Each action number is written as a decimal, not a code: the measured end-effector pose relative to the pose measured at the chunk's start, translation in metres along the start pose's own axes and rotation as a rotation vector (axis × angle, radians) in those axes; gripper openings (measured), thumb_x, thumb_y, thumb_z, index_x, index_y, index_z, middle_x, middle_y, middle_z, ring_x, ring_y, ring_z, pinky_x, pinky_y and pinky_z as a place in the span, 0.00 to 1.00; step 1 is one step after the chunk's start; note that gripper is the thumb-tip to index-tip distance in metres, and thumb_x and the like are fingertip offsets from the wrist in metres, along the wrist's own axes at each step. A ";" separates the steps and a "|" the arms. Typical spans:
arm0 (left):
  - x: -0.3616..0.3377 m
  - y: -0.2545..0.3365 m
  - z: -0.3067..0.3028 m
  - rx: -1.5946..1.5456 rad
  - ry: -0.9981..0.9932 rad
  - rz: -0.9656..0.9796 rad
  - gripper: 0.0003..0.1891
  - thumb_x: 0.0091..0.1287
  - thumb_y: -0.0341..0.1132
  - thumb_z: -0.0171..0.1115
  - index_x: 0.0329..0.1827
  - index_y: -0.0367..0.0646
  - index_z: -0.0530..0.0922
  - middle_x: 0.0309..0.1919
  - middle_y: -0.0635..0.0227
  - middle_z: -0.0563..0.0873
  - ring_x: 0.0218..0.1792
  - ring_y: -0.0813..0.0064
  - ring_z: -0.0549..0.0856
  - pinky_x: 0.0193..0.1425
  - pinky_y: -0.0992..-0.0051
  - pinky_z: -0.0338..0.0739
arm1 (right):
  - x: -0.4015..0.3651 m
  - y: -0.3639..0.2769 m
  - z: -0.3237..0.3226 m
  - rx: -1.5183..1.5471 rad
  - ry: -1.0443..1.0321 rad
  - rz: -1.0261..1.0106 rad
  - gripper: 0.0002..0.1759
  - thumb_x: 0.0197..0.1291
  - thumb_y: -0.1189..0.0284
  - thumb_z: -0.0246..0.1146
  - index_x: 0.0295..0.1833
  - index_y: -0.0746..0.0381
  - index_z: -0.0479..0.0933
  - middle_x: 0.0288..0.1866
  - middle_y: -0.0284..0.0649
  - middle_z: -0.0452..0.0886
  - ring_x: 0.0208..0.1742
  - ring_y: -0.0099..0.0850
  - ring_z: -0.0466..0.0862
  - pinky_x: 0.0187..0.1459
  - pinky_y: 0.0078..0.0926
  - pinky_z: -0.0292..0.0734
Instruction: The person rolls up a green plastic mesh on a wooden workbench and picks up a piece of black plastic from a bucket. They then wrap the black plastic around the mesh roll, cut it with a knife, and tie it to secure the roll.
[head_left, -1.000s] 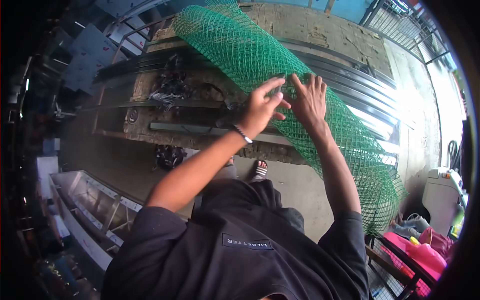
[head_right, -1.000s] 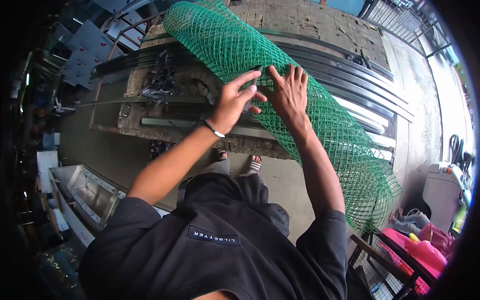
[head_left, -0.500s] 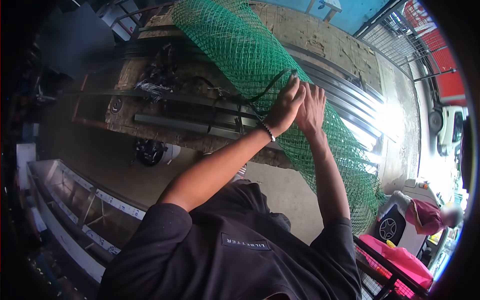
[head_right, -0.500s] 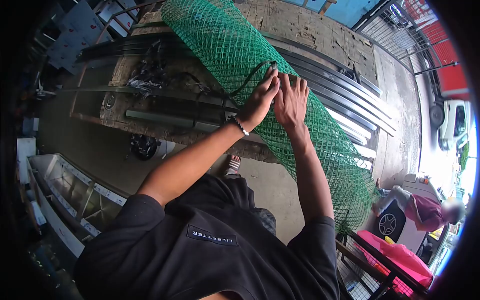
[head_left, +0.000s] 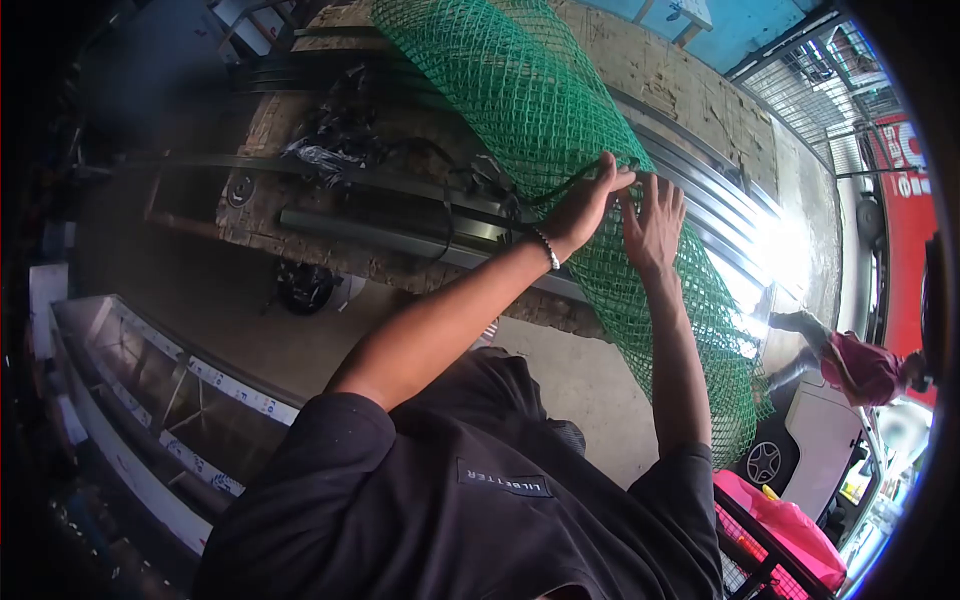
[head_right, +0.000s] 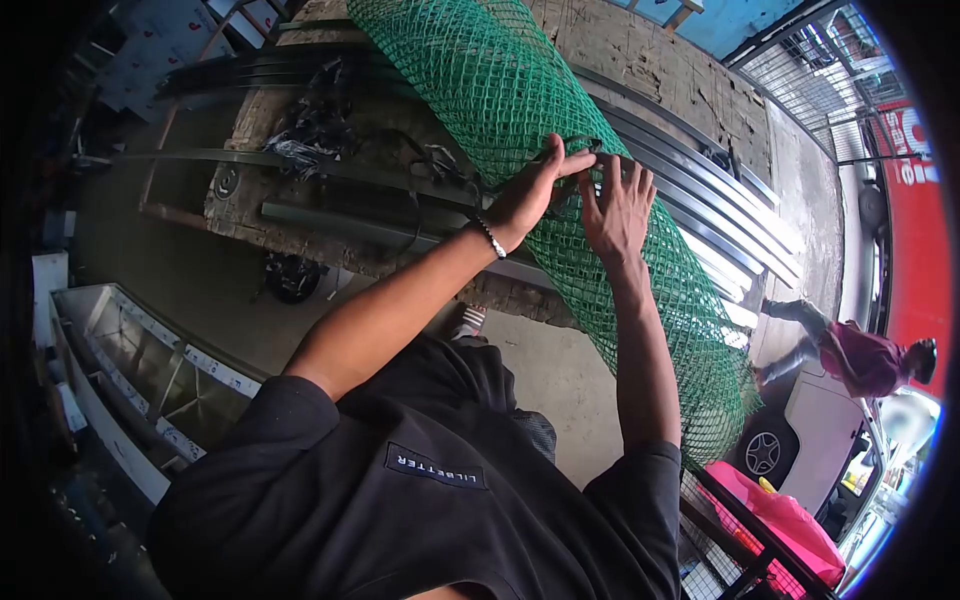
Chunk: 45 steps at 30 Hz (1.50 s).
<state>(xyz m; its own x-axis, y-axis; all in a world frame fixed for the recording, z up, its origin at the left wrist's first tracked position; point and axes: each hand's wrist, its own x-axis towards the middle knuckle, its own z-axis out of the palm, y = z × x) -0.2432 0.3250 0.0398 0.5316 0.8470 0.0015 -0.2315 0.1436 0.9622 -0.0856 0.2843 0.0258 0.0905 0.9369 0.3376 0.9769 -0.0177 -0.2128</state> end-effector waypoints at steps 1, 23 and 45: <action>0.001 -0.002 -0.002 0.058 -0.027 0.023 0.53 0.80 0.72 0.25 0.72 0.23 0.72 0.73 0.41 0.76 0.78 0.56 0.72 0.84 0.64 0.58 | 0.000 0.001 0.001 -0.009 -0.005 0.006 0.24 0.75 0.52 0.56 0.62 0.61 0.73 0.57 0.54 0.75 0.62 0.52 0.72 0.62 0.50 0.65; 0.008 -0.013 -0.037 0.947 0.258 0.426 0.12 0.68 0.38 0.73 0.41 0.42 0.79 0.32 0.65 0.84 0.36 0.60 0.85 0.41 0.62 0.77 | 0.006 0.000 0.001 -0.071 0.019 0.016 0.13 0.77 0.63 0.55 0.58 0.58 0.74 0.55 0.51 0.77 0.59 0.51 0.74 0.61 0.51 0.67; 0.012 0.419 -0.478 1.675 0.431 0.127 0.10 0.73 0.32 0.59 0.48 0.40 0.87 0.36 0.72 0.89 0.38 0.79 0.83 0.47 0.76 0.78 | 0.004 -0.003 -0.001 -0.066 0.034 -0.019 0.14 0.64 0.74 0.57 0.55 0.58 0.73 0.53 0.51 0.77 0.58 0.52 0.74 0.59 0.49 0.68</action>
<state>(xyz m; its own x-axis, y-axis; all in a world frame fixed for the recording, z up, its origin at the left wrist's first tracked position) -0.7232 0.6401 0.3129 0.2757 0.9148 0.2952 0.9248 -0.3362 0.1782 -0.0878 0.2884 0.0284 0.0774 0.9251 0.3719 0.9891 -0.0244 -0.1452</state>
